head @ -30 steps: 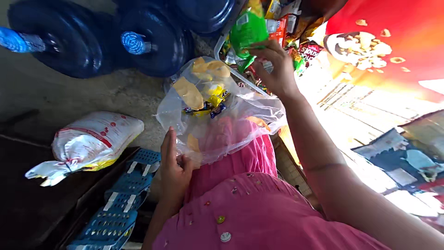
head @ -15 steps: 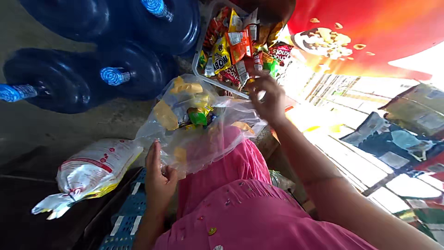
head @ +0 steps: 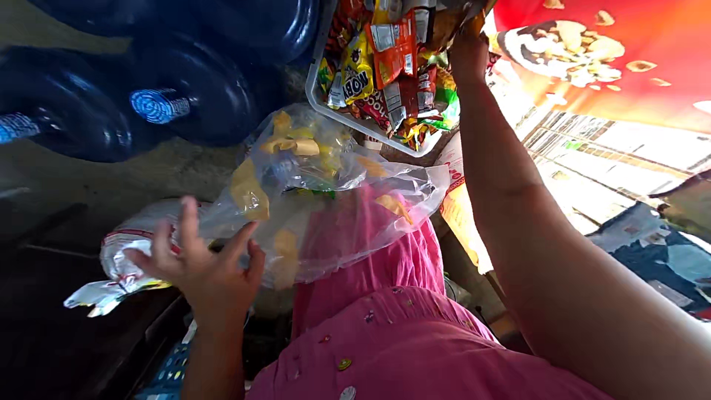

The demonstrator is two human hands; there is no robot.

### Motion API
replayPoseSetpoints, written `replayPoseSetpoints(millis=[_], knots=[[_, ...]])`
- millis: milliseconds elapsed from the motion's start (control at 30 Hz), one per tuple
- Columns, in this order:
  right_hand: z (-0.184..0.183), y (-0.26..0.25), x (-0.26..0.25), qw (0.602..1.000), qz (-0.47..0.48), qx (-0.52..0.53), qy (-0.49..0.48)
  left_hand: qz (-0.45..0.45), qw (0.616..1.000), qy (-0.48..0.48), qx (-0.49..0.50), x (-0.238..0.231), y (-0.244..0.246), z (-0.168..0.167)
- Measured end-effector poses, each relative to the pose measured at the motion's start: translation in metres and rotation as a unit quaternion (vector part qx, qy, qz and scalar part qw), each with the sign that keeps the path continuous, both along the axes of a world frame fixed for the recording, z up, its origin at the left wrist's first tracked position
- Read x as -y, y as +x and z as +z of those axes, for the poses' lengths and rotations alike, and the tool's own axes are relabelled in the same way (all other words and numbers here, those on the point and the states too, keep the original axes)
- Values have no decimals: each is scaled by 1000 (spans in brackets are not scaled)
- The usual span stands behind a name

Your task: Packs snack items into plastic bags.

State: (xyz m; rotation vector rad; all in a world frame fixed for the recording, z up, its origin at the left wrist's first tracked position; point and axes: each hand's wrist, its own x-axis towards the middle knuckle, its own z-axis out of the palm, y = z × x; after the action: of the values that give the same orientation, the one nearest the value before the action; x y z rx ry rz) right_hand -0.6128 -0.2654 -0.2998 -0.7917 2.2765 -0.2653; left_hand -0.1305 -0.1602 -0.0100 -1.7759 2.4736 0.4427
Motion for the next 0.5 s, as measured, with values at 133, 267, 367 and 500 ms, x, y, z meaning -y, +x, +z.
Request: replayPoseSetpoints(millis=[133, 267, 367, 500], knots=[[73, 24, -66, 979, 35, 24, -200, -14, 996, 80, 24, 7, -29, 2], [189, 91, -163, 920, 132, 64, -364, -2, 990, 128, 65, 13, -34, -5], [233, 149, -229, 848, 252, 117, -452, -2, 981, 180, 73, 20, -30, -10], [226, 198, -250, 810, 389, 192, -393, -22, 978, 193, 70, 19, -18, -16]])
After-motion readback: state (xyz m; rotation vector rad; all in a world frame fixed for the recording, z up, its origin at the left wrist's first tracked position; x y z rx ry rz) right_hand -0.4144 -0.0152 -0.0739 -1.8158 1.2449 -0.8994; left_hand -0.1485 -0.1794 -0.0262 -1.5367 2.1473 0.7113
